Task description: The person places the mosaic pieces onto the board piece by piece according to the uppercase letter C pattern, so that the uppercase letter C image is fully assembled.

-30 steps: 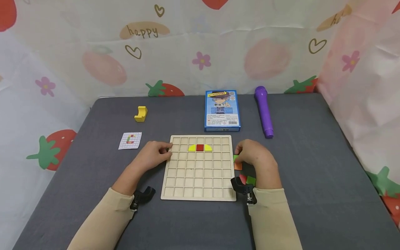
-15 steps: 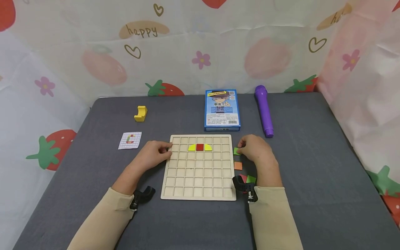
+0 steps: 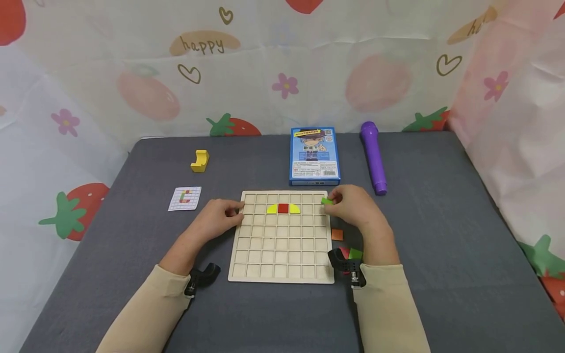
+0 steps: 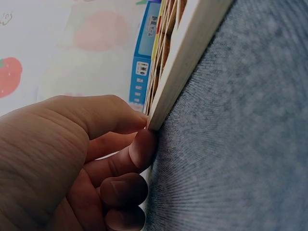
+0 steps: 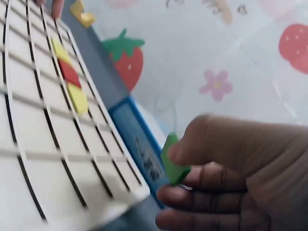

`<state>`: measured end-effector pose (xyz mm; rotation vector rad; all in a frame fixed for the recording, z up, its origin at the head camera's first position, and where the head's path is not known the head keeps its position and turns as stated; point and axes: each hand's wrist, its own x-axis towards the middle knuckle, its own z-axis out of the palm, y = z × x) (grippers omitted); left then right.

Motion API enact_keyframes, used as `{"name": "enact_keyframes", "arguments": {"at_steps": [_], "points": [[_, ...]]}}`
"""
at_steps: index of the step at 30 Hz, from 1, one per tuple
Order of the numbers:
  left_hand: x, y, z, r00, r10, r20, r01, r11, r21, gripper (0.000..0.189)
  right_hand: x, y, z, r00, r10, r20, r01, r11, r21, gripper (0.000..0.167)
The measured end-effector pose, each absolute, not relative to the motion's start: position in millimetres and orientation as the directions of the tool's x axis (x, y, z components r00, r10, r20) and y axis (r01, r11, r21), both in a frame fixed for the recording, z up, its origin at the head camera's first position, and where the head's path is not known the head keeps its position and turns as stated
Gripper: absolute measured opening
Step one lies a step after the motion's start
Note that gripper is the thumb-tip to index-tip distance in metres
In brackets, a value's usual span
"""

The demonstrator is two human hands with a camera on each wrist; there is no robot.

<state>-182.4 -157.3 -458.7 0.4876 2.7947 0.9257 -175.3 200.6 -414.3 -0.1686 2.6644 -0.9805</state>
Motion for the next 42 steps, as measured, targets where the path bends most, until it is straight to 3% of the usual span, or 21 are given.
{"name": "enact_keyframes", "arguments": {"at_steps": [7,13,20,30,37,42], "points": [[-182.1,-157.6,-458.4,-0.936,0.349,-0.054,0.248,0.758,0.604,0.038,-168.7,143.8,-413.9,-0.915,-0.383,-0.126,-0.203,0.708,-0.676,0.026],[-181.7,-156.9,-457.6,-0.935,0.353,-0.039,0.260,0.754,0.603,0.037,-157.4,98.8,-428.0,-0.860,-0.505,-0.065,-0.397,0.746,-0.535,0.024],[-182.2,-155.0,-457.5,-0.933,0.358,-0.029,0.271,0.755,0.597,0.037,-151.3,83.7,-436.0,-0.876,-0.482,-0.022,-0.441,0.818,-0.370,0.019],[-181.0,-153.6,-455.3,-0.932,0.361,-0.033,0.270,0.753,0.600,0.037,-150.1,82.3,-440.1,-0.891,-0.448,0.071,-0.447,0.841,-0.305,0.006],[-182.9,-152.9,-457.9,-0.931,0.364,-0.034,0.272,0.754,0.598,0.037,-143.7,88.0,-434.3,-0.905,-0.422,-0.051,-0.390,0.873,-0.292,0.021],[-182.8,-155.4,-457.6,-0.932,0.361,-0.030,0.272,0.752,0.600,0.037,-135.8,91.3,-431.1,-0.881,-0.449,-0.152,-0.420,0.888,-0.189,0.041]]}}
